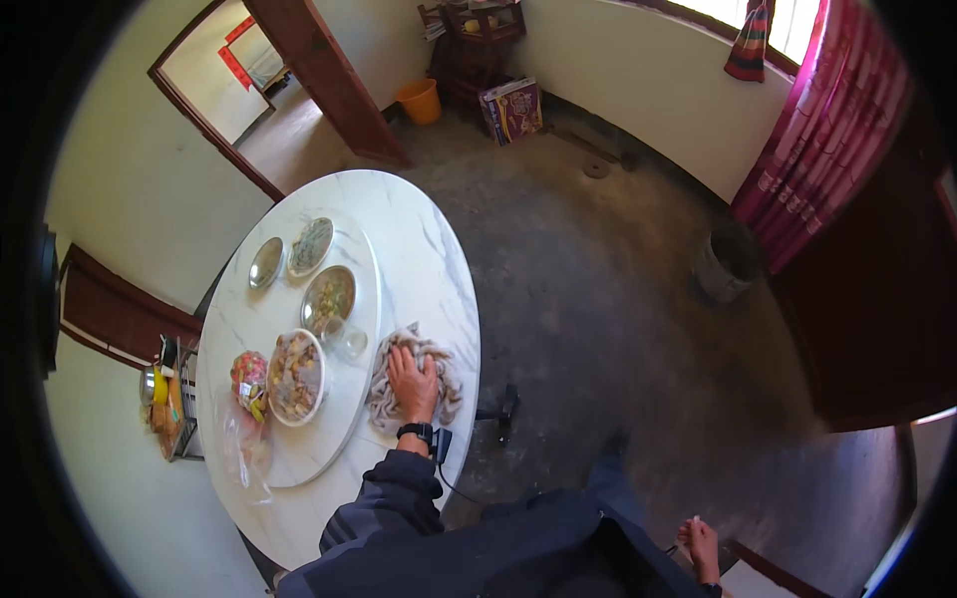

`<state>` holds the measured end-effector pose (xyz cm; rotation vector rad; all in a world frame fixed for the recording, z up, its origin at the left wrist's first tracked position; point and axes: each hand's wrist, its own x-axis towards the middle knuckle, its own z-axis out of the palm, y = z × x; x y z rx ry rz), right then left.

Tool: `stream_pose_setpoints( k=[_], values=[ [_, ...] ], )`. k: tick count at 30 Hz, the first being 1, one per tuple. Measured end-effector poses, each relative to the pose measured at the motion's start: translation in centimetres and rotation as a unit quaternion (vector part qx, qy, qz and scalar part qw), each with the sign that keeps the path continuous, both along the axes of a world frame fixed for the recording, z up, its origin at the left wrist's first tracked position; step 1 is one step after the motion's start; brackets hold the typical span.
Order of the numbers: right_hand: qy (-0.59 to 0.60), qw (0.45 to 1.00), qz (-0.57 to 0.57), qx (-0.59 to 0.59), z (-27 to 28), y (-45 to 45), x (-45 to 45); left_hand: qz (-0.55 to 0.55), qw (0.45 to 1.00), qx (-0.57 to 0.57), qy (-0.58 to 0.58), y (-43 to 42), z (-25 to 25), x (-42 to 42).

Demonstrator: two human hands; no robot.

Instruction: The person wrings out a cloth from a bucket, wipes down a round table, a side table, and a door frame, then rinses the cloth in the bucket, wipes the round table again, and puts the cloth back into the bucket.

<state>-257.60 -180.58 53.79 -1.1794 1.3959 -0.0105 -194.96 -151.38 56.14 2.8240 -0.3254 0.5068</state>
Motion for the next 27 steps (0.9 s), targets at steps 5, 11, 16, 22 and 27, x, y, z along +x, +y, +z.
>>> stream_pose_setpoints(
  k=[5,11,16,22,27],
  values=[
    [0.069,0.989,0.130,-0.016,2.7,-12.5,8.2,0.027,0.999,0.030,0.007,-4.7,0.9,1.2],
    [-0.006,0.967,0.236,-0.095,0.7,-24.0,23.7,-0.003,0.997,-0.004,-0.080,-8.1,-1.9,10.2],
    [-0.016,0.957,0.266,-0.112,2.6,-28.3,34.6,0.060,0.998,0.006,-0.013,-10.9,-0.1,20.2],
    [-0.018,0.958,0.287,-0.022,2.4,-31.0,45.2,0.115,0.993,-0.004,-0.021,-14.0,0.1,31.7],
    [-0.032,0.951,0.306,0.030,4.2,-33.6,55.4,0.132,0.991,-0.013,0.014,-15.9,0.1,37.7]
  ],
)
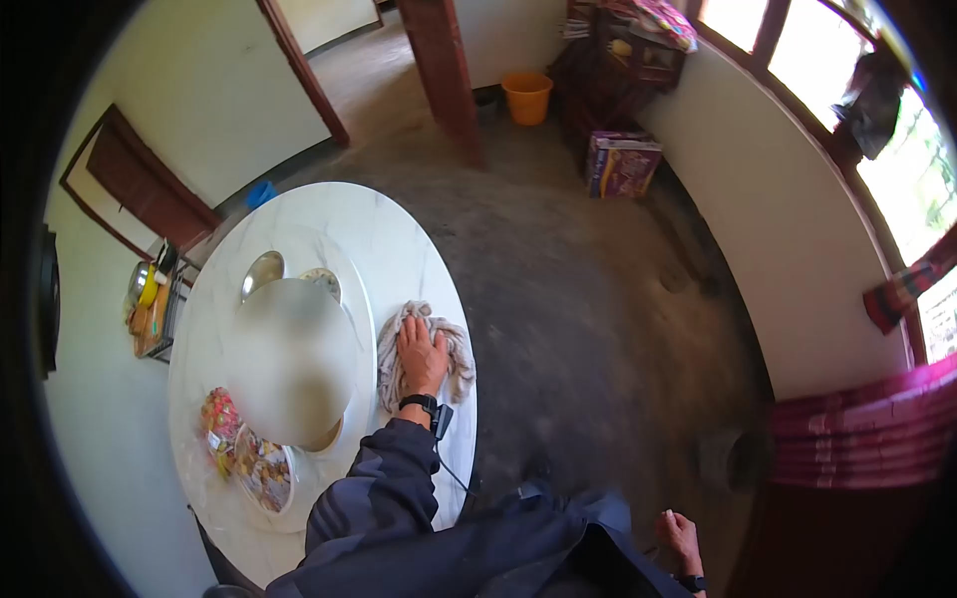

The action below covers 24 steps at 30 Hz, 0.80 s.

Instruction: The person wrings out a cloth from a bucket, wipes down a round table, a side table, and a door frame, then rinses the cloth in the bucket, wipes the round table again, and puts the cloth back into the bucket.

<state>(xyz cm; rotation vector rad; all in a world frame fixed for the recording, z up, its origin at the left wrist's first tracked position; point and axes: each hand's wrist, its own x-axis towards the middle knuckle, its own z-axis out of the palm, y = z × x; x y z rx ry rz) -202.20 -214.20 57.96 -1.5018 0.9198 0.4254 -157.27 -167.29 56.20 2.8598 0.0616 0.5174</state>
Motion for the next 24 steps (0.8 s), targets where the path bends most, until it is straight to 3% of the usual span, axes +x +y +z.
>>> stream_pose_setpoints(
  k=[5,11,14,19,22,24],
  values=[
    [0.016,0.996,0.080,0.034,-1.9,-4.9,10.6,0.023,1.000,0.003,0.004,-0.8,0.3,5.8],
    [0.028,0.985,0.168,-0.024,-4.6,-11.3,27.8,0.091,0.996,0.020,-0.015,-2.7,1.1,15.1],
    [0.007,0.970,0.236,-0.064,-4.3,-15.3,38.3,0.136,0.990,0.005,-0.029,-3.7,1.3,19.1],
    [-0.032,0.941,0.300,-0.156,1.1,-17.4,54.9,0.209,0.976,0.030,-0.044,-3.3,0.8,25.0],
    [-0.084,0.949,0.270,-0.139,1.3,-17.4,66.1,0.239,0.970,0.024,-0.026,-1.8,1.3,30.4],
    [-0.052,0.944,0.294,-0.142,0.4,-16.8,69.9,0.251,0.968,0.020,-0.017,-0.2,1.0,33.5]
  ],
)
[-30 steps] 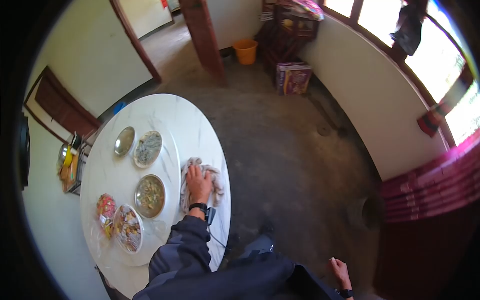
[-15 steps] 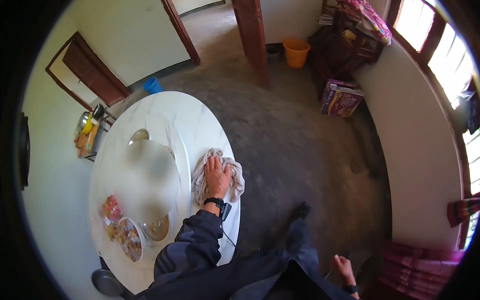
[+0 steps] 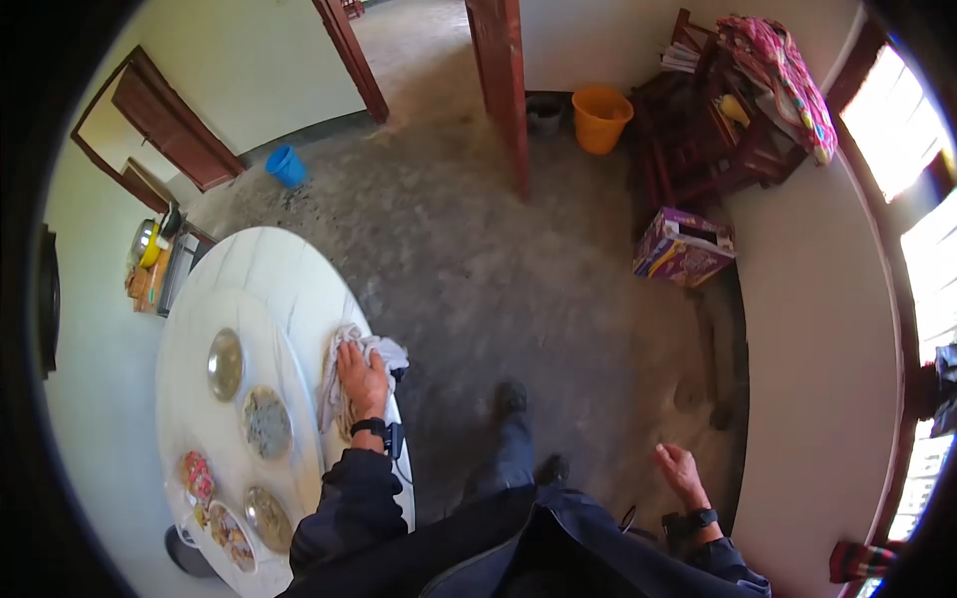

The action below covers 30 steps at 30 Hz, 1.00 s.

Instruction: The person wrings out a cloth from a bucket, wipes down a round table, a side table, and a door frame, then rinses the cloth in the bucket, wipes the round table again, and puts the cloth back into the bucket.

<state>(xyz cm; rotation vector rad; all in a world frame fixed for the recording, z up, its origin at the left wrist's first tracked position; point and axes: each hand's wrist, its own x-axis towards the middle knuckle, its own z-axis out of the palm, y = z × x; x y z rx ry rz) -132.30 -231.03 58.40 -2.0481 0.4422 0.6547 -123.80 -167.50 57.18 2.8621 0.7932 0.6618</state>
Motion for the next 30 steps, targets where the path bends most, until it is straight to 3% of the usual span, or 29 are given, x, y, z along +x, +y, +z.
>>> stream_pose_setpoints(
  k=[3,13,27,30],
  values=[
    [0.025,0.999,0.021,-0.006,-1.6,1.5,4.4,0.010,1.000,-0.002,0.004,2.8,-0.3,4.6],
    [0.092,0.994,0.028,0.042,1.7,10.7,24.6,0.058,0.998,-0.027,-0.006,11.7,0.8,17.1],
    [0.132,0.977,0.166,0.026,-5.7,24.0,65.2,0.250,0.966,-0.048,-0.037,22.7,1.6,27.6],
    [0.110,0.966,0.230,0.029,-4.2,29.3,72.8,0.292,0.955,-0.038,-0.044,24.1,1.0,28.4]
  ],
)
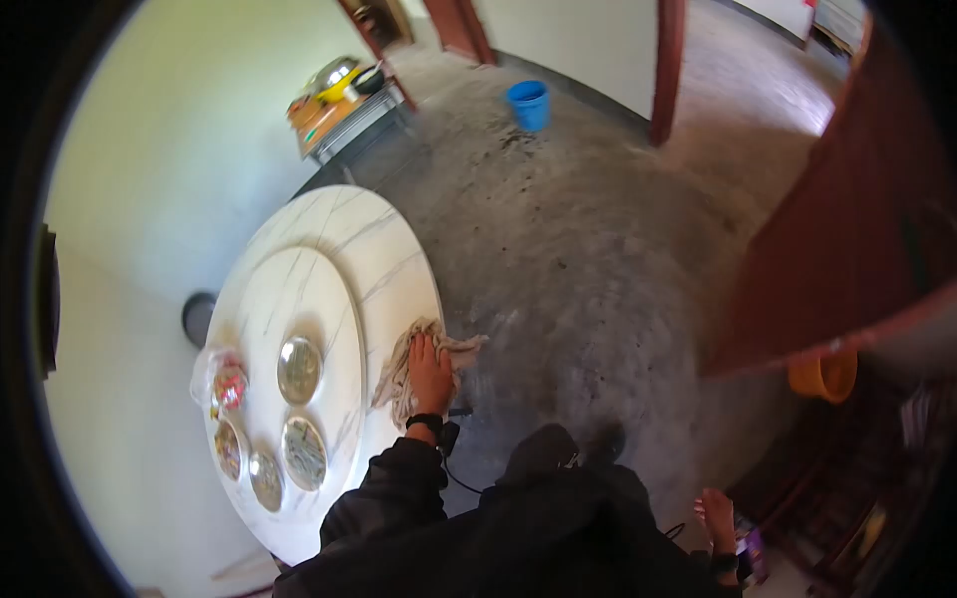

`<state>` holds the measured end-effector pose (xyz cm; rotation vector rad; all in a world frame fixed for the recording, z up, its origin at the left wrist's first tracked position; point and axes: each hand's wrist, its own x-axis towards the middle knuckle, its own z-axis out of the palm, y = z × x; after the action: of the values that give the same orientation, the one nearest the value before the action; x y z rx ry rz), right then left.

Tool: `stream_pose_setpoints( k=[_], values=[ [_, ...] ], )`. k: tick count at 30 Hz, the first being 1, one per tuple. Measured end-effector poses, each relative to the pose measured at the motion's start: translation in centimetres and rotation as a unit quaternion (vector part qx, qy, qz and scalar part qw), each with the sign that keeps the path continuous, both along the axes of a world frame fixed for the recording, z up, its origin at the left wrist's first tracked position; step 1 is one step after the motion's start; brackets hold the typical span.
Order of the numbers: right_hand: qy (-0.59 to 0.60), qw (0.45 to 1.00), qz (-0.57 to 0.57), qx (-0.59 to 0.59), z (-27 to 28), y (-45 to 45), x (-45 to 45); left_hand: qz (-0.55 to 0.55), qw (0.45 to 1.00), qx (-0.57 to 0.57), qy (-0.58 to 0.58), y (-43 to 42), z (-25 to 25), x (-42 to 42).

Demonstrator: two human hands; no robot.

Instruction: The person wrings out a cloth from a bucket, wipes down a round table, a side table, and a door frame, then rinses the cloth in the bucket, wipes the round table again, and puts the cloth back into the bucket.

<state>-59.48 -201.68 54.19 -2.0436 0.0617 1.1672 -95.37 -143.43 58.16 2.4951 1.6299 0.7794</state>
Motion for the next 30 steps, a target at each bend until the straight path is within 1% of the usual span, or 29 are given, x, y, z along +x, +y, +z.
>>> stream_pose_setpoints(
  k=[1,3,5,8,11,13,14,15,16,18,19,22,23,25,27,28,30],
  values=[
    [-0.016,1.000,0.026,-0.003,2.7,4.5,2.2,0.015,1.000,-0.001,-0.003,0.8,-0.2,0.6],
    [-0.044,0.997,0.068,0.002,4.9,10.3,7.3,0.045,0.999,0.002,-0.013,2.7,0.3,2.0],
    [-0.053,0.994,0.092,0.013,3.6,14.6,11.2,0.069,0.997,0.000,-0.024,5.4,-0.1,3.2],
    [-0.050,0.991,0.124,0.004,3.6,21.6,14.7,0.088,0.996,0.014,-0.026,10.6,-0.4,5.2],
    [0.002,0.990,0.139,0.029,1.4,25.8,18.0,0.112,0.993,0.027,-0.035,17.4,-0.4,7.2],
    [0.014,0.990,0.143,-0.005,1.7,29.9,19.0,0.121,0.991,0.030,-0.045,22.1,-0.8,8.1],
    [0.022,0.989,0.144,-0.026,2.6,31.4,18.8,0.124,0.991,0.012,-0.050,23.7,-1.1,8.3],
    [-0.001,0.980,0.201,-0.013,3.6,33.0,19.1,0.126,0.990,-0.003,-0.057,25.5,-1.4,8.5],
    [-0.027,0.966,0.257,0.011,4.2,35.6,19.7,0.127,0.989,-0.011,-0.073,27.9,-1.0,8.7],
    [0.003,0.975,0.219,0.021,6.3,39.5,19.7,0.126,0.986,-0.031,-0.109,31.8,0.1,8.8],
    [-0.004,0.974,0.227,0.003,7.4,42.0,19.9,0.126,0.983,-0.045,-0.128,33.3,0.8,8.7],
    [-0.014,0.964,0.261,-0.039,8.5,48.9,21.8,0.270,0.926,-0.027,-0.262,39.7,2.2,7.7],
    [-0.010,0.961,0.273,-0.047,8.3,51.1,23.2,0.272,0.917,-0.002,-0.292,41.1,3.2,7.1],
    [-0.008,0.955,0.295,-0.045,7.9,55.4,24.8,0.274,0.896,0.049,-0.347,42.4,8.0,6.1],
    [-0.015,0.948,0.316,-0.025,7.6,60.1,26.5,0.277,0.907,0.108,-0.299,42.5,9.9,4.2],
    [-0.013,0.942,0.335,-0.026,7.1,62.2,27.2,0.286,0.917,0.108,-0.254,41.7,10.5,3.4],
    [-0.007,0.928,0.371,-0.027,5.7,66.6,28.7,0.305,0.932,0.095,-0.173,40.0,7.7,1.8]
  ],
)
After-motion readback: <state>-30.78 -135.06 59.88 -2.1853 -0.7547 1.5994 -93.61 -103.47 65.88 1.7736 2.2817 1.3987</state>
